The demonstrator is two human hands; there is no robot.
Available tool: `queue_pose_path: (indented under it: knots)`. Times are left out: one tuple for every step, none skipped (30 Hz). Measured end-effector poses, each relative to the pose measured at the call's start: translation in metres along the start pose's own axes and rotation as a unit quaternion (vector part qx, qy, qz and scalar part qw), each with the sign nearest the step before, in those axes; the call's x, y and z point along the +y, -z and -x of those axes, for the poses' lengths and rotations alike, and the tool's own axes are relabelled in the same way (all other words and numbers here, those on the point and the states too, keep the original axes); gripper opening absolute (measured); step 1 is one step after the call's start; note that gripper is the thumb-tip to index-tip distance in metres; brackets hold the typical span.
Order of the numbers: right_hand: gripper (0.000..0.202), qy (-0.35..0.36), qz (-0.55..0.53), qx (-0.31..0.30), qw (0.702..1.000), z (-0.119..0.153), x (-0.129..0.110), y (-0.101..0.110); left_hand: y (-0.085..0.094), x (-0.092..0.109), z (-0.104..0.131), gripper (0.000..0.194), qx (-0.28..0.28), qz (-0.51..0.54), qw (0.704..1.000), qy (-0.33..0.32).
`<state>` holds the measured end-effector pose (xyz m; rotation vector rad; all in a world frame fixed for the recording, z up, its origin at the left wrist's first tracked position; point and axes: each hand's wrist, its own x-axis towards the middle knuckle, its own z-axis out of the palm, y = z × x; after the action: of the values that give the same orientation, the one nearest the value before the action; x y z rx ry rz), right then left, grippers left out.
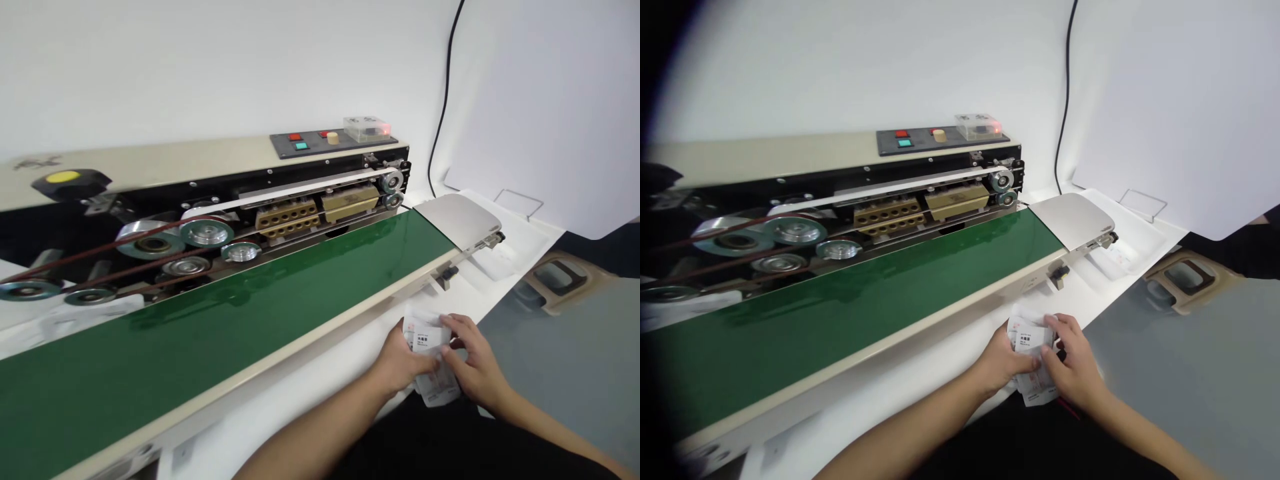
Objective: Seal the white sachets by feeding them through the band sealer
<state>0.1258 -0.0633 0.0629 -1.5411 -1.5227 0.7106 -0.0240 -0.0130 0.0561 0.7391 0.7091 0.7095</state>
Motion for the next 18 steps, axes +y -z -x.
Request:
queue_pose_path:
  knots:
    - [0.031,-0.003,0.013,-0.003,1.0,-0.0034,-0.0017,0.0002,0.0005,-0.0007,-0.0002,0.055,0.004,-0.009,1.0,0.002]
    - [0.025,-0.017,0.017,-0.008,1.0,-0.0064,-0.0031,0.0002,0.001,-0.0014,-0.0005,0.055,0.008,-0.015,1.0,0.002]
    - [0.022,-0.036,0.014,-0.009,0.999,-0.0087,-0.0041,0.0001,0.0016,-0.0019,-0.0009,0.055,0.009,-0.017,1.0,0.002]
    - [0.021,-0.051,0.01,-0.011,0.999,-0.0104,-0.0049,0.0,0.0023,-0.0024,-0.0013,0.055,0.01,-0.017,1.0,0.001]
    - [0.02,-0.055,0.012,-0.009,0.998,-0.0112,-0.0056,0.0,0.0029,-0.0028,-0.0018,0.055,0.007,-0.017,1.0,-0.001]
    - [0.019,-0.049,0.021,-0.003,0.999,-0.0113,-0.0064,0.0,0.0037,-0.003,-0.0023,0.055,0.003,-0.016,1.0,-0.004]
    - [0.018,-0.037,0.034,0.008,0.999,-0.0109,-0.0073,0.0,0.0044,-0.0033,-0.0029,0.055,0.001,-0.014,1.0,-0.005]
    - [0.017,-0.024,0.048,0.022,0.998,-0.0102,-0.0082,0.0001,0.0051,-0.0035,-0.0035,0.055,0.001,-0.013,1.0,-0.004]
    - [0.016,-0.016,0.06,0.034,0.997,-0.0094,-0.0091,0.0001,0.0056,-0.0036,-0.004,0.056,0.001,-0.011,1.0,-0.004]
    - [0.016,-0.022,0.066,0.039,0.997,-0.0087,-0.0098,0.0001,0.0059,-0.0038,-0.0044,0.056,0.002,-0.01,1.0,-0.004]
    - [0.016,-0.044,0.062,0.035,0.996,-0.0083,-0.0101,0.0,0.0061,-0.0038,-0.0046,0.056,0.004,-0.01,1.0,-0.003]
    - [0.018,-0.075,0.051,0.024,0.996,-0.0081,-0.01,-0.0001,0.006,-0.0038,-0.0047,0.056,0.006,-0.011,1.0,-0.004]
    - [0.021,-0.109,0.036,0.011,0.993,-0.0082,-0.0095,-0.0003,0.0057,-0.0036,-0.0046,0.055,0.005,-0.012,1.0,-0.008]
    - [0.023,-0.139,0.017,0.001,0.99,-0.0085,-0.0086,-0.0006,0.0053,-0.0033,-0.0043,0.054,0.004,-0.01,1.0,-0.012]
    - [0.026,-0.16,-0.005,-0.005,0.987,-0.0088,-0.0074,-0.001,0.0049,-0.0028,-0.0039,0.053,0.0,-0.006,1.0,-0.018]
    - [0.027,-0.171,-0.03,-0.004,0.985,-0.009,-0.0059,-0.0015,0.0045,-0.0022,-0.0035,0.053,-0.006,0.003,1.0,-0.024]
    - [0.029,-0.176,-0.056,-0.001,0.983,-0.0091,-0.0042,-0.0021,0.0042,-0.0015,-0.0031,0.053,-0.013,0.013,0.999,-0.03]
    - [0.03,-0.181,-0.084,0.004,0.98,-0.0091,-0.0023,-0.0028,0.004,-0.0008,-0.0027,0.053,-0.02,0.022,0.999,-0.035]
